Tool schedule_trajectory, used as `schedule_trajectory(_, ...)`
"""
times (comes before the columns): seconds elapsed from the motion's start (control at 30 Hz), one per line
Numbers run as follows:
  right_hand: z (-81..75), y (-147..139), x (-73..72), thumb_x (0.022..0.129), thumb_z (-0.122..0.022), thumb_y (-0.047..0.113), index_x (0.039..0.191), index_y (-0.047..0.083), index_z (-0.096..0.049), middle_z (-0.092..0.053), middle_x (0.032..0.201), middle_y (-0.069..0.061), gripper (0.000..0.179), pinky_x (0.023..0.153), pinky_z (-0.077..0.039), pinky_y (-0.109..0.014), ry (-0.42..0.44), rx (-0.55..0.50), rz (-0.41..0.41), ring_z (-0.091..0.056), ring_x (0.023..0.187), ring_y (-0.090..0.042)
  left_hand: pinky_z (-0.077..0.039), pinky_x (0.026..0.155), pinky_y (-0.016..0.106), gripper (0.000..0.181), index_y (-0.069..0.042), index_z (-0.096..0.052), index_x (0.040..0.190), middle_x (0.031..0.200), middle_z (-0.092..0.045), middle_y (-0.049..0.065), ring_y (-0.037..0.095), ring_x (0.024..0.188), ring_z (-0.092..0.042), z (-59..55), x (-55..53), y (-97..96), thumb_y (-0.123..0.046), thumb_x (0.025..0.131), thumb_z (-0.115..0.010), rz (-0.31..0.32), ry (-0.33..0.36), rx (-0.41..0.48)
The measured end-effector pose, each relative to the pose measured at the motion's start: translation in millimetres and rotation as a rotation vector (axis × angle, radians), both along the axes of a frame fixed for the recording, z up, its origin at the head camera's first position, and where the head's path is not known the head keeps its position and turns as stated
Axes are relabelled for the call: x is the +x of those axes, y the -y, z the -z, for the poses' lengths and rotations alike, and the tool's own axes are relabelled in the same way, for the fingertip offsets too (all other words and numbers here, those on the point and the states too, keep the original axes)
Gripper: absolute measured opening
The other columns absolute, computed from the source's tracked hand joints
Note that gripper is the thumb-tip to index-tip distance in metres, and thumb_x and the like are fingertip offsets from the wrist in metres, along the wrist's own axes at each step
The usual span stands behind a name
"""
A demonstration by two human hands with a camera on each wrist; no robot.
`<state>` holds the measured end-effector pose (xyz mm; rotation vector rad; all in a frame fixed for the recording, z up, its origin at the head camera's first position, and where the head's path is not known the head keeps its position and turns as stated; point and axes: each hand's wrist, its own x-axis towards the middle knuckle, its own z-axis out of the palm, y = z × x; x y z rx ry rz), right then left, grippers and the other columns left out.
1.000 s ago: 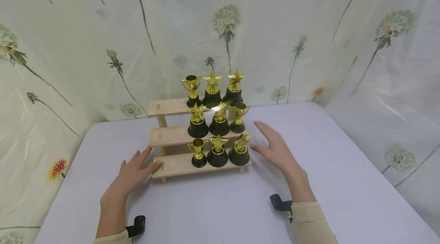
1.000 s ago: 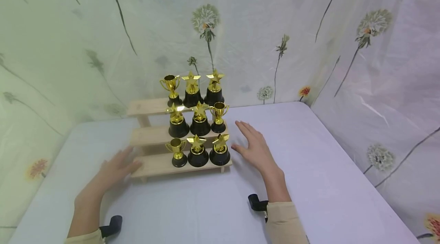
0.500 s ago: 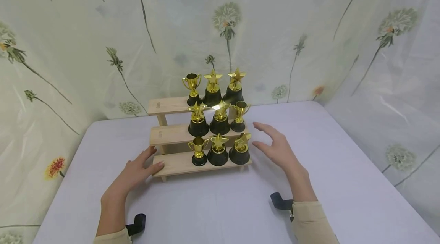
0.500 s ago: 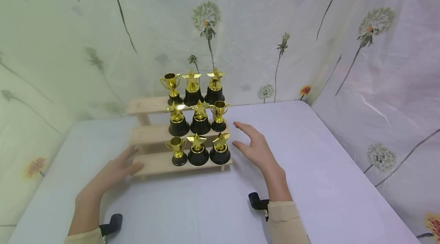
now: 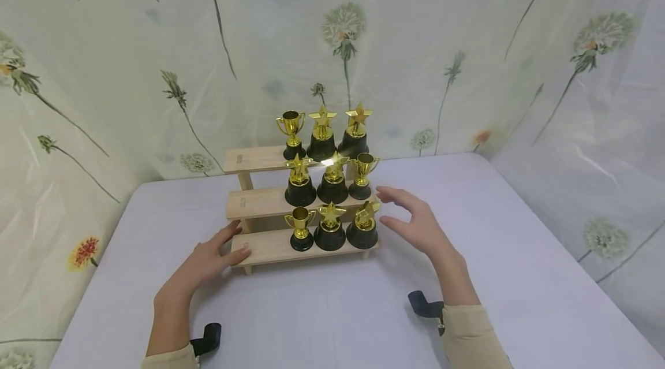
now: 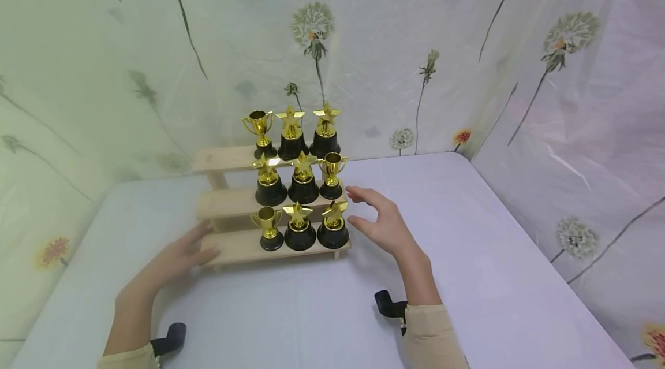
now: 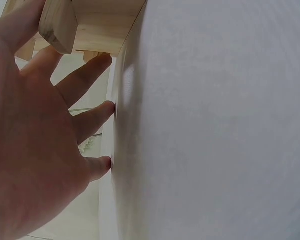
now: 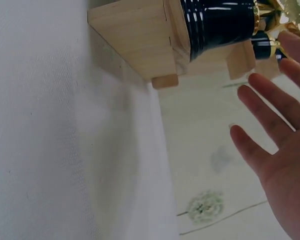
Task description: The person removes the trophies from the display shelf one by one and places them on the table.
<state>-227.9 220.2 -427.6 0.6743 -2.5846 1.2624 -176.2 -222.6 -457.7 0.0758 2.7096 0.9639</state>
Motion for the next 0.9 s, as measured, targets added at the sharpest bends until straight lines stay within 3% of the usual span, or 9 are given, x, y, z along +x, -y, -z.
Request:
schedule_trajectory(0.2, -4.7, 2.8, 2.5, 0.088, -0.073, 0.010, 0.141, 0.022, -0.055, -0.068, 0.125, -0.006, 0.058, 0.108, -0.045, -0.055, -0.017, -0.009, -0.006, -0.059, 0.120, -0.026, -0.006, 0.113, 0.078, 0.090, -0.024, -0.020, 0.160, 0.163, -0.027, 0.014, 0.053, 0.147, -0.023, 1.3, -1.3, -1.4, -0.070, 0.090, -0.051, 0.003, 0.013, -0.029)
schedule_trajectory(0.63, -17.2, 10.1, 7.9, 0.091, -0.073, 0.019, 0.140, 0.023, -0.057, -0.069, 0.124, -0.002, 0.052, 0.107, -0.047, -0.053, 0.022, -0.009, -0.021, -0.060, 0.119, -0.022, -0.001, 0.116, 0.075, 0.088, -0.020, -0.021, 0.160, 0.159, -0.033, 0.019, 0.047, 0.147, -0.028, 2.8, -1.7, -0.7, -0.066, 0.091, -0.054, 0.020, 0.009, -0.003)
schedule_trajectory(0.9, -17.4, 20.1, 10.2, 0.091, -0.073, 0.023, 0.138, 0.026, -0.058, -0.062, 0.139, 0.000, 0.049, 0.108, -0.048, -0.050, 0.085, -0.044, -0.047, -0.062, 0.120, -0.023, -0.001, 0.116, 0.075, 0.088, -0.021, -0.022, 0.160, 0.159, -0.034, 0.019, 0.047, 0.147, -0.027, 1.5, -0.2, 0.3, -0.065, 0.092, -0.055, 0.024, 0.006, 0.023)
